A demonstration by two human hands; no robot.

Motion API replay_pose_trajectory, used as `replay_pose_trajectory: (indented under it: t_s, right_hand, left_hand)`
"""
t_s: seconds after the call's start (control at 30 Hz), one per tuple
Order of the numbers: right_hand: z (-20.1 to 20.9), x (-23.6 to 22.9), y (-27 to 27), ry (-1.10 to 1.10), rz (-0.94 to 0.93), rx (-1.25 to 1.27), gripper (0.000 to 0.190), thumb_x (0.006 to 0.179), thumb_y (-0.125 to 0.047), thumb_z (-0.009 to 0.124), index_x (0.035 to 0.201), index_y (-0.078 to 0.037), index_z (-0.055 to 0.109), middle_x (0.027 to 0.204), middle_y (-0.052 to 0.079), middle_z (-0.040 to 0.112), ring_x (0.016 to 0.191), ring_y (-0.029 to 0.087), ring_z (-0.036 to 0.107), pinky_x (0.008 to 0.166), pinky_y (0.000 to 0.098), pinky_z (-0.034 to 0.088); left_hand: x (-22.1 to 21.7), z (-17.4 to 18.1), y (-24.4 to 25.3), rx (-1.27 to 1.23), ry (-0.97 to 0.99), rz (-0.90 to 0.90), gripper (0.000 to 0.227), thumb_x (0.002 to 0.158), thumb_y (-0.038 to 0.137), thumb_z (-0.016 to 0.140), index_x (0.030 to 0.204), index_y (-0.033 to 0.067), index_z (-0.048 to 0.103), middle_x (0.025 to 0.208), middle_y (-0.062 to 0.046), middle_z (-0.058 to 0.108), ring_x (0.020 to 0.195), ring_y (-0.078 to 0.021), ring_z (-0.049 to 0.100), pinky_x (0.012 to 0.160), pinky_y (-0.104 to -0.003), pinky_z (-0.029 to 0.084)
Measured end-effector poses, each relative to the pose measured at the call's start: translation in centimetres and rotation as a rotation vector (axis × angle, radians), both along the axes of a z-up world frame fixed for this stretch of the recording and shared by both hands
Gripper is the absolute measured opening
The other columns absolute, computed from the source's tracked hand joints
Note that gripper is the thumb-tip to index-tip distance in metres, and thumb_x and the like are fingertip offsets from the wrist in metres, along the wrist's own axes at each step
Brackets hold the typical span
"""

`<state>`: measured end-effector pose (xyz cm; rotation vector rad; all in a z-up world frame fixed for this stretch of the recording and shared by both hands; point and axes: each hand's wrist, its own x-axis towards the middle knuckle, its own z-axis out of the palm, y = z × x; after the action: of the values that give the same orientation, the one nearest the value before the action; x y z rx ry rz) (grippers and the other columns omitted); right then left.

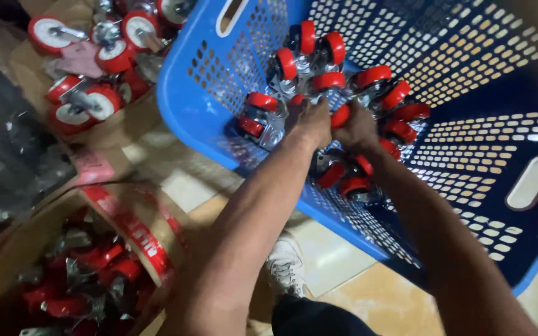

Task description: The person repeatedly picks red caster wheels from a cardboard box and places them into a blue plastic basket. The person handles the casters one at a time, transferring them from the box to the basket throughout the clip.

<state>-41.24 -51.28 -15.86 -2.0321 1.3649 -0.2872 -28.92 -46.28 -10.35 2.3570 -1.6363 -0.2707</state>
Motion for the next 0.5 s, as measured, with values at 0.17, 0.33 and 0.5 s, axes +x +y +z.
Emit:
replay_pose_trajectory:
  t_s: [0.17, 0.33, 0.5]
  right_hand:
    - [9.9, -1.8, 1.3, -0.07, -0.142, 0.129, 0.047, 0.064, -0.021, 0.071, 0.105, -0.001, 0.058, 0.075, 0.018, 0.062, 0.07, 0.035, 0.061, 0.058, 0.0397, 0.045]
    - [17.8, -2.4, 0.8, -0.505, -0.01, 0.294, 0.058, 0.047, -0.008, 0.076, 0.102, -0.005, 0.059, 0.081, 0.011, 0.058, 0.077, 0.021, 0.056, 0.064, 0.0311, 0.045]
    - [25.9, 1.9, 3.3, -0.649, 0.341, 0.204, 0.087, 0.031, 0.003, 0.078, 0.115, -0.003, 0.057, 0.096, 0.015, 0.057, 0.092, 0.022, 0.054, 0.082, 0.0325, 0.043]
  left_hand:
    - [1.6, -0.2, -1.9, 0.387, 0.45, -0.324, 0.111, 0.04, 0.014, 0.092, 0.132, 0.0029, 0.031, 0.124, -0.038, 0.042, 0.119, -0.0472, 0.043, 0.099, -0.054, 0.037]
    - [2.7, 7.0, -0.2, -0.056, 0.711, -0.456, 0.105, 0.047, 0.026, 0.09, 0.135, 0.0074, 0.035, 0.128, -0.025, 0.05, 0.124, -0.0411, 0.042, 0.106, -0.052, 0.031]
    - [8.0, 16.6, 4.4, -0.356, 0.802, -0.338, 0.066, 0.055, 0.006, 0.065, 0.119, 0.0182, 0.055, 0.115, -0.006, 0.062, 0.114, -0.0275, 0.055, 0.098, -0.042, 0.044]
